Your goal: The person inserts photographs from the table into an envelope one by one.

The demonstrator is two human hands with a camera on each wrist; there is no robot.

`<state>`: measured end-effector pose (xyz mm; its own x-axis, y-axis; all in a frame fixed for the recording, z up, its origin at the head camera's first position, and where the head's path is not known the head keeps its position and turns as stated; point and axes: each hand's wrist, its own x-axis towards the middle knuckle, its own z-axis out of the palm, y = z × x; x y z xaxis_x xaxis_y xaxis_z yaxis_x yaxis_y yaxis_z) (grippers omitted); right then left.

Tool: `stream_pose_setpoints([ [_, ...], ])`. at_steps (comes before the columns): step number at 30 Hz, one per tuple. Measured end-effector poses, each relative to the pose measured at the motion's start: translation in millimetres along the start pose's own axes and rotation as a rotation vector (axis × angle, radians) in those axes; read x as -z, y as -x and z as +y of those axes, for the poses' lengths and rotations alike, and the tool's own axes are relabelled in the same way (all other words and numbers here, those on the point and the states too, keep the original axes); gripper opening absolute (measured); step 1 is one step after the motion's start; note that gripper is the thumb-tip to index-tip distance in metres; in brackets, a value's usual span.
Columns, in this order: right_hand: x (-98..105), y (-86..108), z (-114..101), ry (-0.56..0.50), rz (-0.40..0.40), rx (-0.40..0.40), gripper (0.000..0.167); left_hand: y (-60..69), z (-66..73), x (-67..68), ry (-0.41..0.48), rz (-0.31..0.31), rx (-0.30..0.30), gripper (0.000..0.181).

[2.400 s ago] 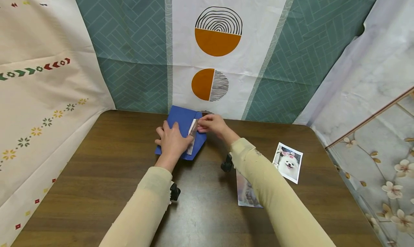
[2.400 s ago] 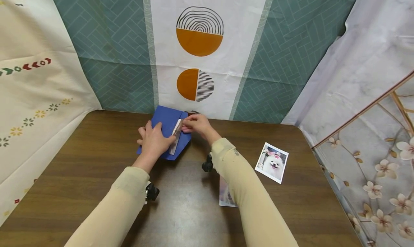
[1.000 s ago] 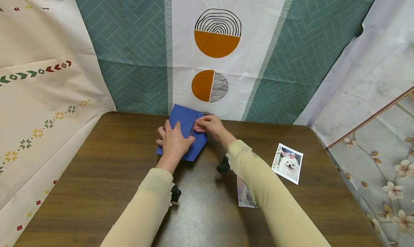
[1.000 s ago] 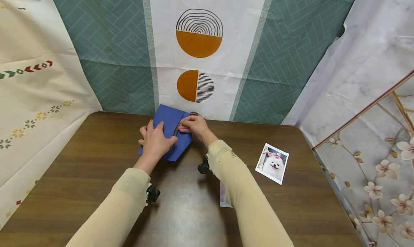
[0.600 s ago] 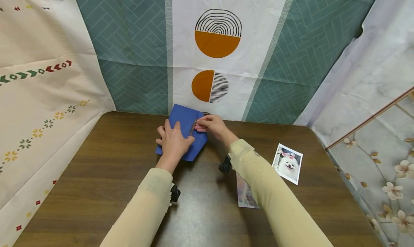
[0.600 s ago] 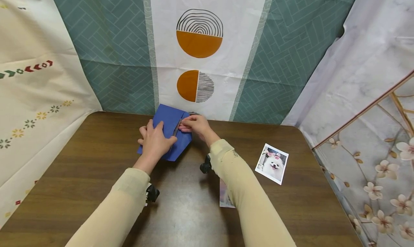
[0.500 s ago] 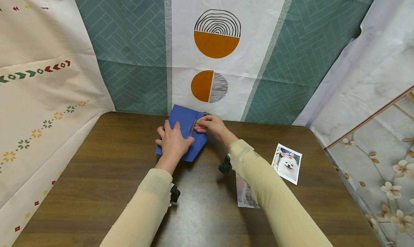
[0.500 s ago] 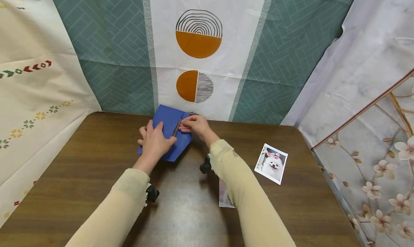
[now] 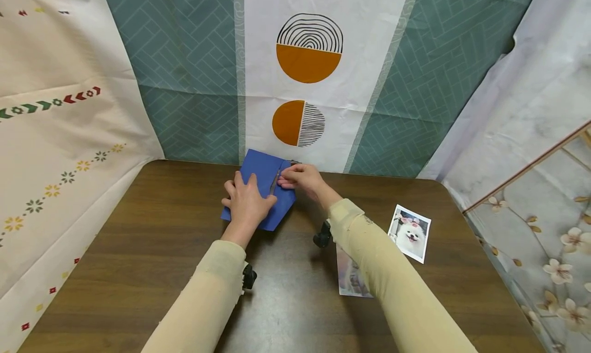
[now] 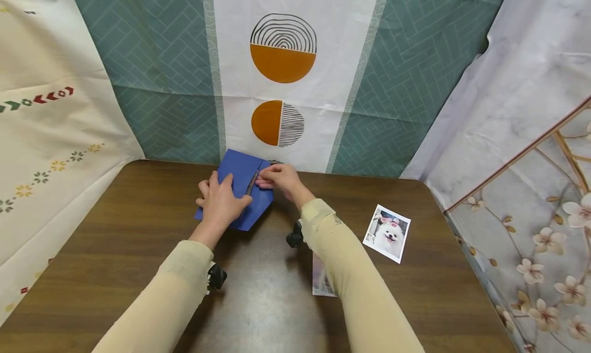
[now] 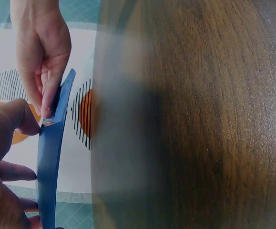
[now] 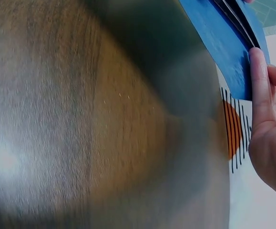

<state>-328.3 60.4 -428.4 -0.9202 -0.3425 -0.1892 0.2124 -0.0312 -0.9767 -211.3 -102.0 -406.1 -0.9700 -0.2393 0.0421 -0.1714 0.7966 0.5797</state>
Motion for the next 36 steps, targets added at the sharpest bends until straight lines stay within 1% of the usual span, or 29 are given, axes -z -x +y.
stream_pose_setpoints([
  [4,8.6,2.6,-3.6,-0.014,0.007,-0.013,0.018,-0.9,-1.5,-0.8,-0.003,-0.014,0.006,0.084],
  [8,21.2,6.3,-7.7,0.002,0.002,-0.027,0.025,-2.0,-4.0,-0.8,-0.006,-0.018,0.014,0.083],
  [11,33.7,11.0,-11.0,0.025,-0.003,-0.034,0.028,-2.1,-5.6,0.0,0.002,-0.019,0.014,0.082],
  [16,58.9,21.7,-16.5,0.037,-0.013,-0.043,0.026,-3.1,-8.6,0.5,0.014,-0.027,0.012,0.079],
  [23,97.0,42.5,-21.1,0.152,-0.049,-0.055,0.030,-4.2,-10.7,1.6,0.019,-0.036,0.016,0.080],
  [28,123.2,59.0,-22.4,0.216,-0.055,-0.054,0.034,-5.3,-11.8,1.3,0.017,-0.033,0.018,0.080],
  [36,158.7,88.0,-18.3,0.265,-0.050,-0.060,0.039,-6.1,-12.3,-1.4,0.017,-0.036,0.006,0.080],
])
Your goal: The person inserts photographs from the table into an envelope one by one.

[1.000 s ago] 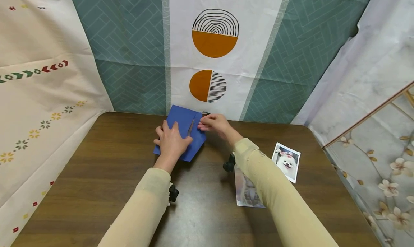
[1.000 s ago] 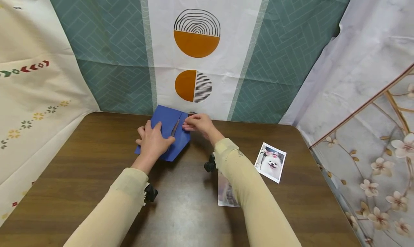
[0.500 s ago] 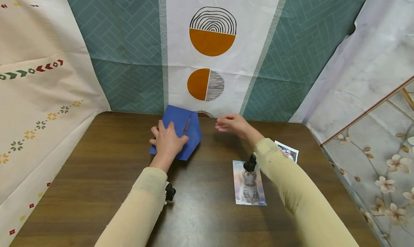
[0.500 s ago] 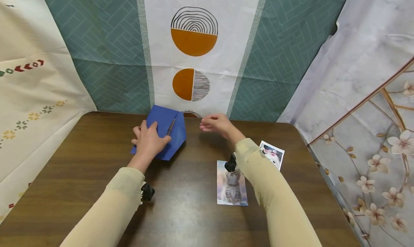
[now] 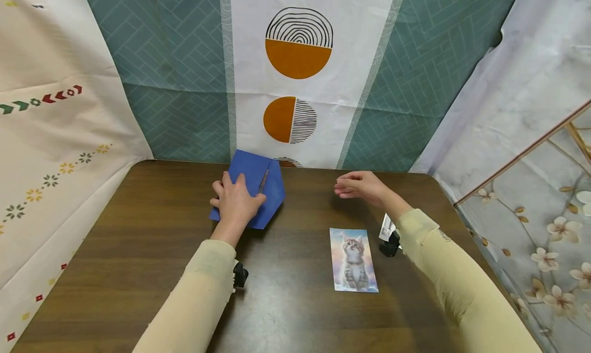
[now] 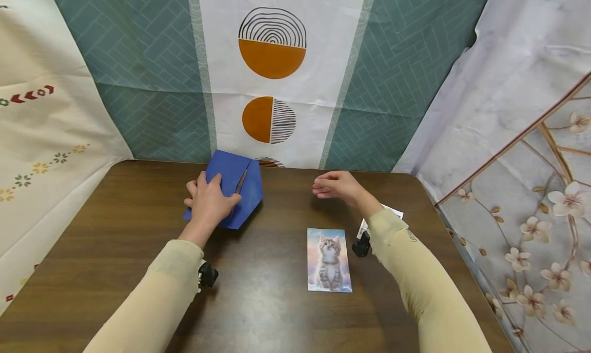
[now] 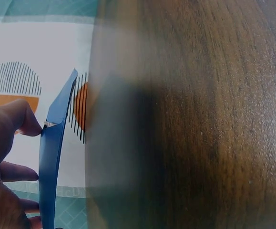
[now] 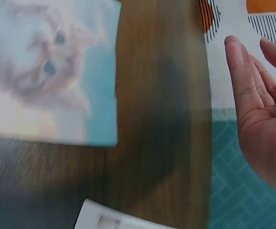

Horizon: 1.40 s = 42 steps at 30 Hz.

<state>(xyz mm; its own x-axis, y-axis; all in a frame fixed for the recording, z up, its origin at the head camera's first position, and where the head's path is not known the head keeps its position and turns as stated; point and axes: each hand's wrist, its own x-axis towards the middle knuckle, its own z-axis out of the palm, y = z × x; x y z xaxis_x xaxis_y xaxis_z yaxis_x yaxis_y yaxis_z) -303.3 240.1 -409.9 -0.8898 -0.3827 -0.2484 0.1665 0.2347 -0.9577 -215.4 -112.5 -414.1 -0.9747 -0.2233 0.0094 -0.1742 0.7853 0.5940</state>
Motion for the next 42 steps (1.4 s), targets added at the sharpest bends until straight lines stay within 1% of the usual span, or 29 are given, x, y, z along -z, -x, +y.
stream_pose_setpoints([
  [4,11.7,11.6,8.0,0.023,-0.001,-0.004,0.046,0.2,-0.9,0.0,0.002,0.002,-0.002,0.079],
  [7,19.2,21.0,12.8,0.058,-0.017,0.000,0.050,-0.1,-1.2,0.1,0.004,0.008,-0.003,0.079],
  [13,31.6,36.5,22.1,0.113,-0.044,-0.007,0.051,0.0,-2.0,1.0,0.008,0.010,-0.001,0.079],
  [19,39.3,49.4,28.4,0.132,-0.027,-0.007,0.051,0.1,-2.8,1.8,0.012,0.015,-0.002,0.079],
  [24,43.6,61.2,33.0,0.146,-0.027,-0.016,0.052,-1.2,-5.5,0.9,0.014,0.011,0.002,0.080],
  [31,46.2,74.9,42.2,0.174,-0.034,-0.050,0.051,-1.6,-6.2,-0.2,0.010,0.000,0.007,0.080],
  [36,46.4,80.1,46.8,0.155,-0.024,-0.063,0.051,-0.9,-6.5,-0.6,0.017,-0.006,0.014,0.080],
  [42,44.9,81.0,51.1,0.134,-0.014,-0.072,0.048,-0.3,-7.9,-1.3,0.019,-0.006,0.015,0.079],
])
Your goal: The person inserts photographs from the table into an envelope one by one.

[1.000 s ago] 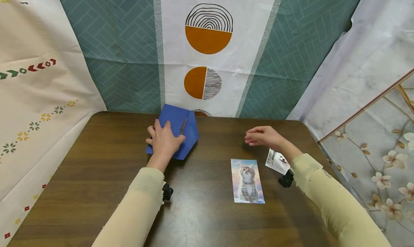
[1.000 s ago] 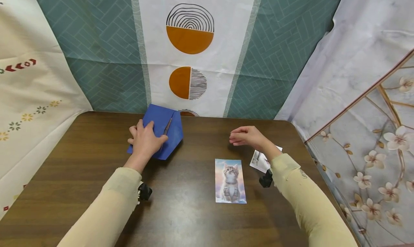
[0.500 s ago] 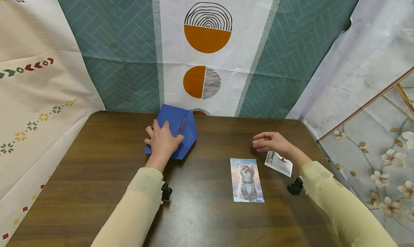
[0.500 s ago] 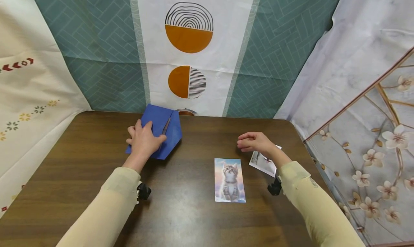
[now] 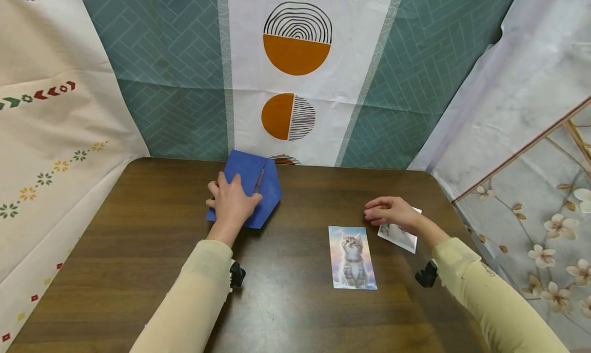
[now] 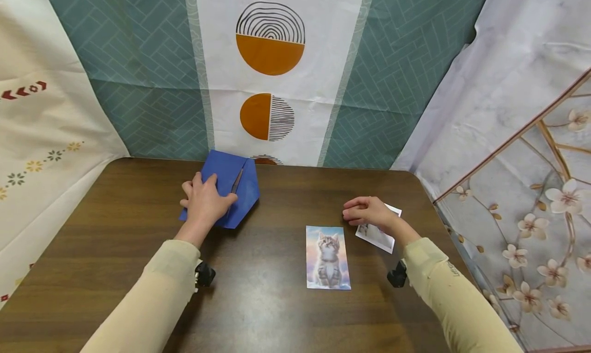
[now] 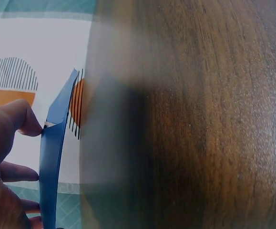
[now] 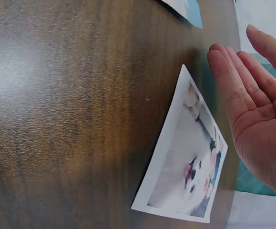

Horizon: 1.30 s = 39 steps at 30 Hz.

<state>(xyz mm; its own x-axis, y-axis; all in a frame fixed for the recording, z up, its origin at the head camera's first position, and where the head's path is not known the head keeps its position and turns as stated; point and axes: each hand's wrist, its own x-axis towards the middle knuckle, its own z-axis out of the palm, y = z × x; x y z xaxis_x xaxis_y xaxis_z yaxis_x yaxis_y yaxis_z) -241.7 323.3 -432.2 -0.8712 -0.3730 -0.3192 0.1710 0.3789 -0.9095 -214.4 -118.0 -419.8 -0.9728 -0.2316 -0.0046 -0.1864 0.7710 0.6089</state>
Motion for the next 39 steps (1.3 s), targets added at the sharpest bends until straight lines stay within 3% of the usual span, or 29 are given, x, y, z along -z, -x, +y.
stream_pose_setpoints([
  [15,-4.1,0.6,12.3,0.028,-0.032,-0.001,0.046,0.2,-3.1,0.0,-0.008,-0.005,0.005,0.078],
  [32,-14.8,9.7,8.5,0.103,-0.003,-0.003,0.044,-0.8,-2.1,-4.7,-0.003,-0.010,-0.008,0.078],
  [39,-18.5,8.5,10.4,0.142,0.012,0.032,0.044,-2.1,-0.4,-4.8,0.002,-0.005,-0.025,0.079],
])
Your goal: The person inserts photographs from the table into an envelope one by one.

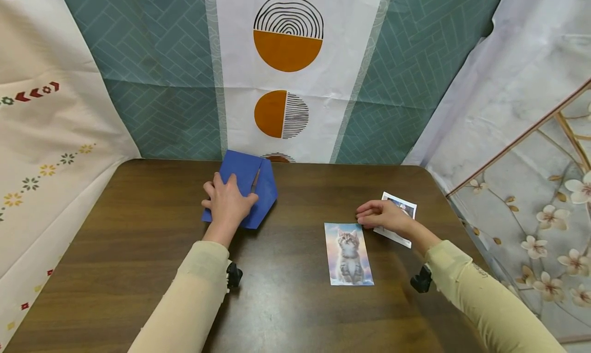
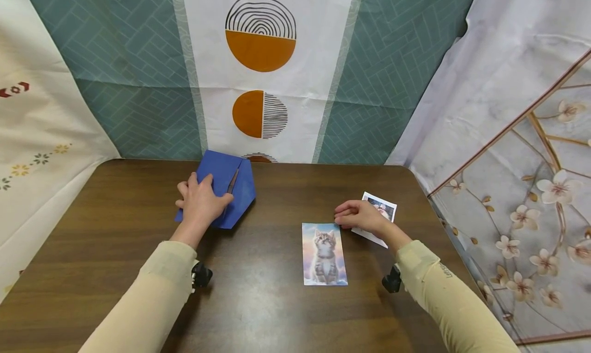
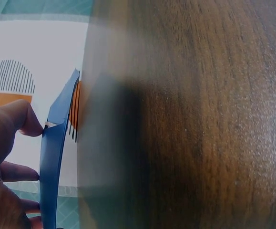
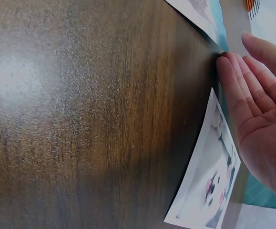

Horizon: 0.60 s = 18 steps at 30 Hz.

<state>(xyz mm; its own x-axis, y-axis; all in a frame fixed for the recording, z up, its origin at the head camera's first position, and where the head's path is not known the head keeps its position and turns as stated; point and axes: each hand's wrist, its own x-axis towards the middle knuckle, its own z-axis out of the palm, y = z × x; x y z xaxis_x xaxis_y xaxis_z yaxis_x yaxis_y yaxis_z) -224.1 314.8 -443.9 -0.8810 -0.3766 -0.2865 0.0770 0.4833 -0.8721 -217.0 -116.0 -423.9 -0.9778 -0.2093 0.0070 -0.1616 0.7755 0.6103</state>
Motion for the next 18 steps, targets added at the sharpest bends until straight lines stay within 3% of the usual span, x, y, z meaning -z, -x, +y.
stream_pose_setpoints([
  [18,-16.1,-2.0,1.7,0.299,0.001,0.195,0.032,0.4,1.8,0.2,-0.005,-0.006,0.001,0.079],
])
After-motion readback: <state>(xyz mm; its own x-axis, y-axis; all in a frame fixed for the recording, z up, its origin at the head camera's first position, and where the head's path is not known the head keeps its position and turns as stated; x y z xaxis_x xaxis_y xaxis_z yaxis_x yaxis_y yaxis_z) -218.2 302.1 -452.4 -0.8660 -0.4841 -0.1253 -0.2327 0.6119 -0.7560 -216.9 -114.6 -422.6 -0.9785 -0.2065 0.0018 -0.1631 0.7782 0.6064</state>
